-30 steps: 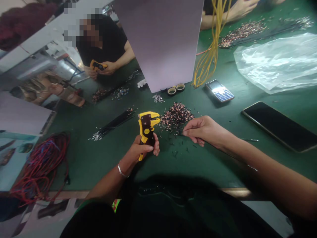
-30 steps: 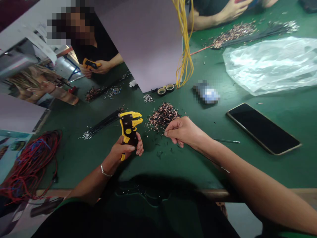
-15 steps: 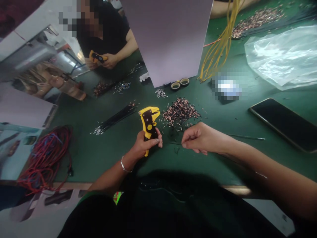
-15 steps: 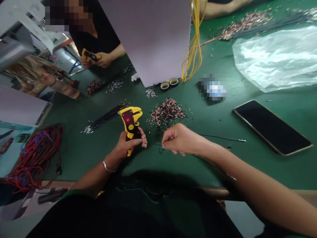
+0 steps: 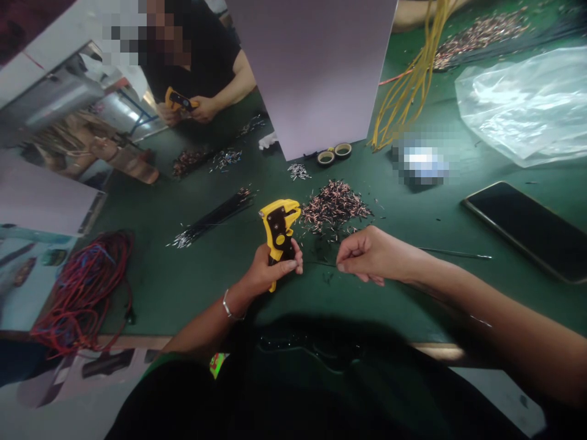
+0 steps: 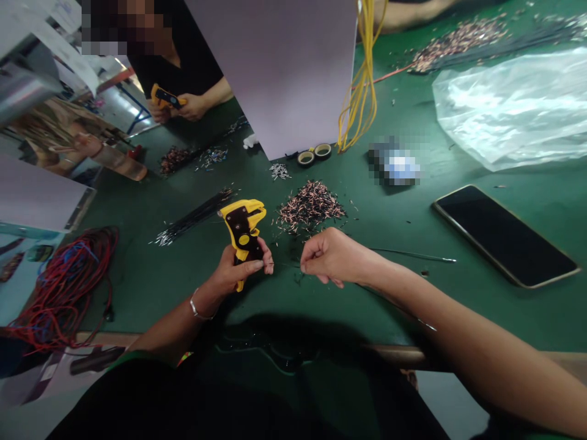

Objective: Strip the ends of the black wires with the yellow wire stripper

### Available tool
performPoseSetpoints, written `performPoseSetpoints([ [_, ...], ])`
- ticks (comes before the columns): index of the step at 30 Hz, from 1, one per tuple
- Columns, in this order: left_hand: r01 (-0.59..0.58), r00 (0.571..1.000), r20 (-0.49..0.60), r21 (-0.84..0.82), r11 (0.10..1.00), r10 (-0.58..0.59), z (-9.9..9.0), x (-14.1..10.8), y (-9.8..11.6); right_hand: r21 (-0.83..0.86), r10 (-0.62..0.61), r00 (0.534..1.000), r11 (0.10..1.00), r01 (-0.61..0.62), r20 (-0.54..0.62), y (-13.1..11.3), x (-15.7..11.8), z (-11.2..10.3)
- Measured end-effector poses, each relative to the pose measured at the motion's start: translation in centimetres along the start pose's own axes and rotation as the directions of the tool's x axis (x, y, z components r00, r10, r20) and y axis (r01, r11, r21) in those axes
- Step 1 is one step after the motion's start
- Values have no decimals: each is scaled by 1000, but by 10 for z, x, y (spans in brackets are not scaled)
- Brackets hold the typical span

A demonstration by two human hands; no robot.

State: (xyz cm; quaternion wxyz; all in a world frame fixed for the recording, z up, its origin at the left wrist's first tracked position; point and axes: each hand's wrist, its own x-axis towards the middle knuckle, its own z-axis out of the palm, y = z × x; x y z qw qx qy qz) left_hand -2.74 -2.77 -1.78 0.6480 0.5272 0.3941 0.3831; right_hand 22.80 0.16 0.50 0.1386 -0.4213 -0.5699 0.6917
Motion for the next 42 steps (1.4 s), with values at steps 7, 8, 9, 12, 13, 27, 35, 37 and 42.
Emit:
performPoseSetpoints([
  [7, -30, 999, -37, -24, 999, 29, 0, 3, -2, -20, 29, 1000, 999, -29, 6, -3, -3, -1],
  [8, -35, 998, -47, -38, 999, 33, 0, 3, -2, -10, 30, 1000, 1000, -30, 2, -5, -4, -2],
  [9, -36, 998, -47, -59, 998, 34, -1, 4, -1, 10, 28, 1000, 1000, -28, -10, -6, -5, -4],
  [12, -4, 1000, 15, -135, 991, 6, -2, 4, 2, 119, 3, 995, 993, 10, -105, -10, -8, -10],
  [13, 17, 999, 47, -152, 988, -10, -2, 4, 3, 157, -6, 990, 987, 29, -143, -11, -9, -11],
  [27, 58, 987, 154, -69, 996, -47, 5, -1, 5, 354, 11, 970, 932, 78, -242, -19, -13, 17],
  [35, 77, 989, 126, -7, 997, -76, 12, -2, 10, 421, 5, 989, 905, 60, -150, -17, -13, 26],
  [37, 74, 988, 132, 9, 997, -75, 12, -2, 9, 429, 3, 990, 901, 58, -139, -17, -13, 27],
  [42, 48, 990, 132, 64, 997, -56, 11, -2, 6, 432, 1, 992, 900, 54, -125, -15, -12, 27],
])
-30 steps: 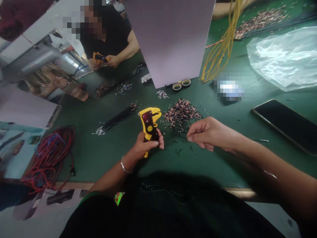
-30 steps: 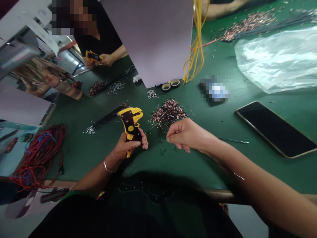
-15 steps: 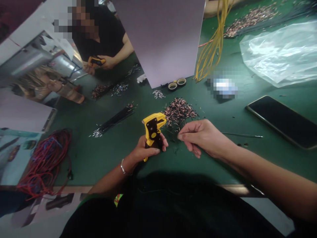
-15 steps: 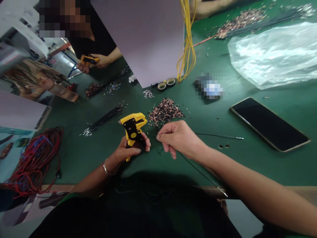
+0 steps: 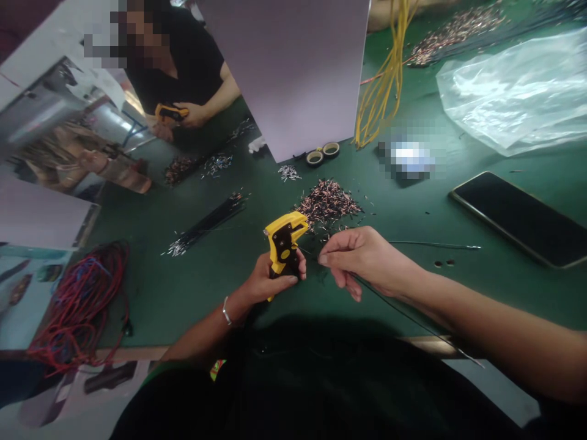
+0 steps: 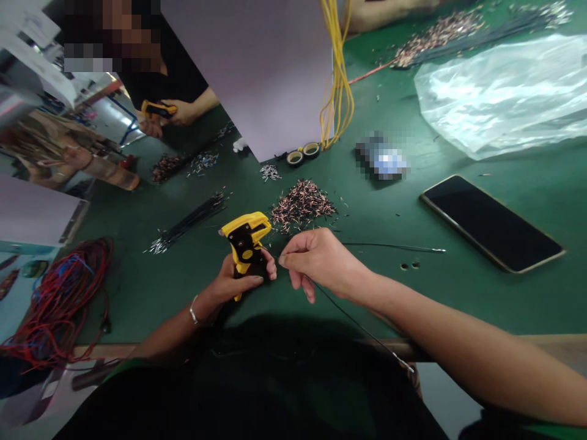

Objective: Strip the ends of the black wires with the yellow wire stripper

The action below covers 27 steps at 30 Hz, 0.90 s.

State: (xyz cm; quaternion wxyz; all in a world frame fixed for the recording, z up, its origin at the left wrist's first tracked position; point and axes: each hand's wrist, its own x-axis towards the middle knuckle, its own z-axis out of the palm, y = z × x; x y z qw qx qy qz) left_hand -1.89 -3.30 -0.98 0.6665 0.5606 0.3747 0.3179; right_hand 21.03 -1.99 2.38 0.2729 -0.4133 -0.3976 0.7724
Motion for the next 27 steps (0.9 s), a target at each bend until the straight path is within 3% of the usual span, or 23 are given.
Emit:
performPoseSetpoints([
  [7, -14, 999, -49, 58, 998, 17, -2, 0, -7, -2, 11, 1000, 1000, -11, 8, 1, 0, 0],
  [19, -5, 989, -135, 346, 938, 55, -1, -1, -11, 4, 23, 1000, 1000, -23, 21, 1, -1, 2],
  [27, 111, 956, -290, 255, 961, -33, 3, -2, -15, -24, 6, 1000, 1000, -6, 20, 4, 2, 1],
])
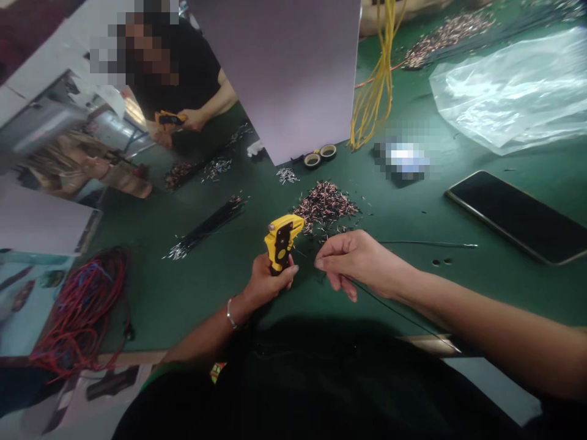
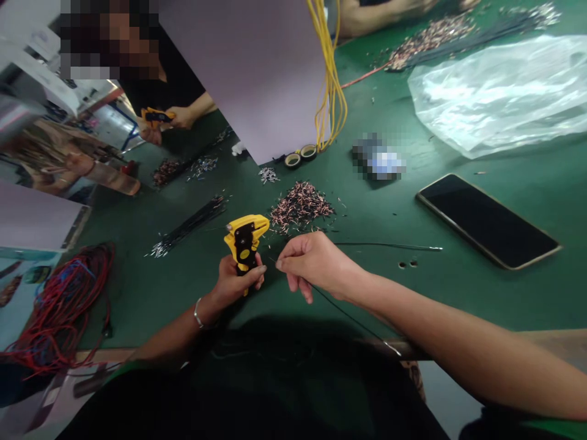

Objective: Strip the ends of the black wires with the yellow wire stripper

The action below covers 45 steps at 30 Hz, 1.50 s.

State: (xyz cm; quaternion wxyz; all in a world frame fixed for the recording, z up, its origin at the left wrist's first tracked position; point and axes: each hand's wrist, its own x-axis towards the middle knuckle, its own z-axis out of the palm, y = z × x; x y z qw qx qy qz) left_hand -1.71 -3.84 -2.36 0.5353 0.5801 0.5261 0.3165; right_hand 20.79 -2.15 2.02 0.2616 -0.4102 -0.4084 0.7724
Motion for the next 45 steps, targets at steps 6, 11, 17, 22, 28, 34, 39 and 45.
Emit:
performPoseSetpoints([
  [6, 72, 994, 95, -275, 959, -47, -1, 3, 5, -59, -53, 997, 997, 50, -56, -2, 3, -13],
  [11, 124, 965, 260, -515, 848, 17, -8, 8, 9, -152, -184, 977, 974, 168, -104, -8, 8, -32],
  [17, 232, 896, 441, -562, 794, 50, -11, 8, 10, -254, -203, 972, 953, 168, -119, -12, 12, -40],
  [22, 245, 874, 480, -566, 787, 73, -10, 6, 10, -289, -183, 976, 947, 142, -120, -12, 11, -39],
  [28, 247, 873, 483, -550, 798, 62, -11, 7, 10, -339, -202, 968, 930, 140, -153, -15, 11, -40],
  [34, 238, 879, 473, -545, 804, 61, -10, 6, 11, -353, -204, 967, 925, 140, -151, -14, 11, -39],
  [39, 223, 878, 472, -545, 808, 75, -10, 6, 10, -354, -193, 969, 926, 128, -154, -15, 11, -39],
  [45, 228, 877, 477, -518, 824, 57, -10, 6, 13, -363, -214, 965, 920, 148, -149, -15, 10, -38],
])
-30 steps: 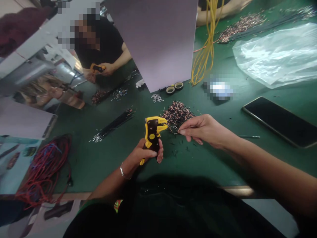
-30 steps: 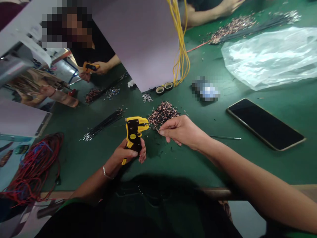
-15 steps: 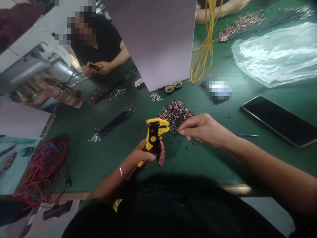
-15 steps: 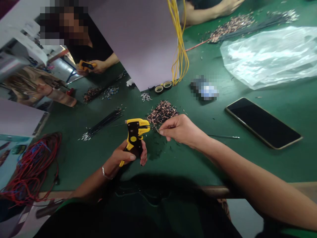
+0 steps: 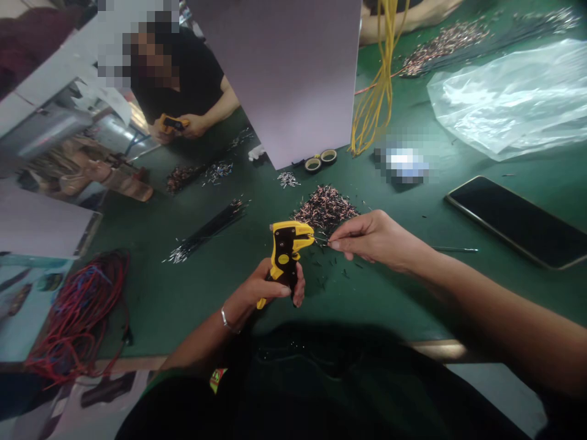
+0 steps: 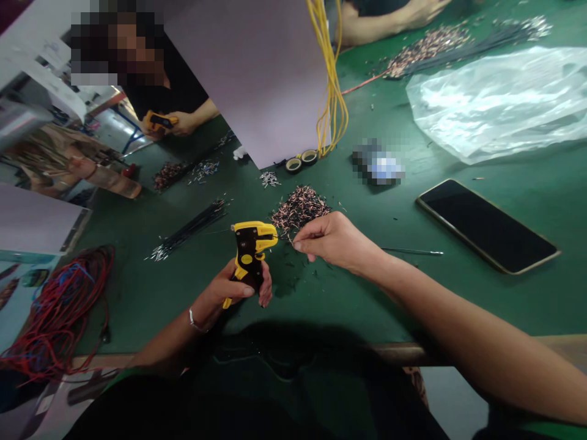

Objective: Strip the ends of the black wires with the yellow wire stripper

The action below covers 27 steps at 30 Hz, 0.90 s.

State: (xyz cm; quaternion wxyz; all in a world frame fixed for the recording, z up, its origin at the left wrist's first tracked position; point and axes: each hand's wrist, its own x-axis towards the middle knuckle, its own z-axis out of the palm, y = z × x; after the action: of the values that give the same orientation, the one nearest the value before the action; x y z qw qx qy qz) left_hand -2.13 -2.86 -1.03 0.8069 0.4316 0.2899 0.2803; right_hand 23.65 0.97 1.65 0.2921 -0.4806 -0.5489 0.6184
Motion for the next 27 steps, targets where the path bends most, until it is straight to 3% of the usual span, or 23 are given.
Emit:
performPoseSetpoints([
  [27, -2, 993, -113, 131, 991, 17, 4, -7, -4, 27, -4, 1000, 1000, 5, -24, 4, 3, -3],
])
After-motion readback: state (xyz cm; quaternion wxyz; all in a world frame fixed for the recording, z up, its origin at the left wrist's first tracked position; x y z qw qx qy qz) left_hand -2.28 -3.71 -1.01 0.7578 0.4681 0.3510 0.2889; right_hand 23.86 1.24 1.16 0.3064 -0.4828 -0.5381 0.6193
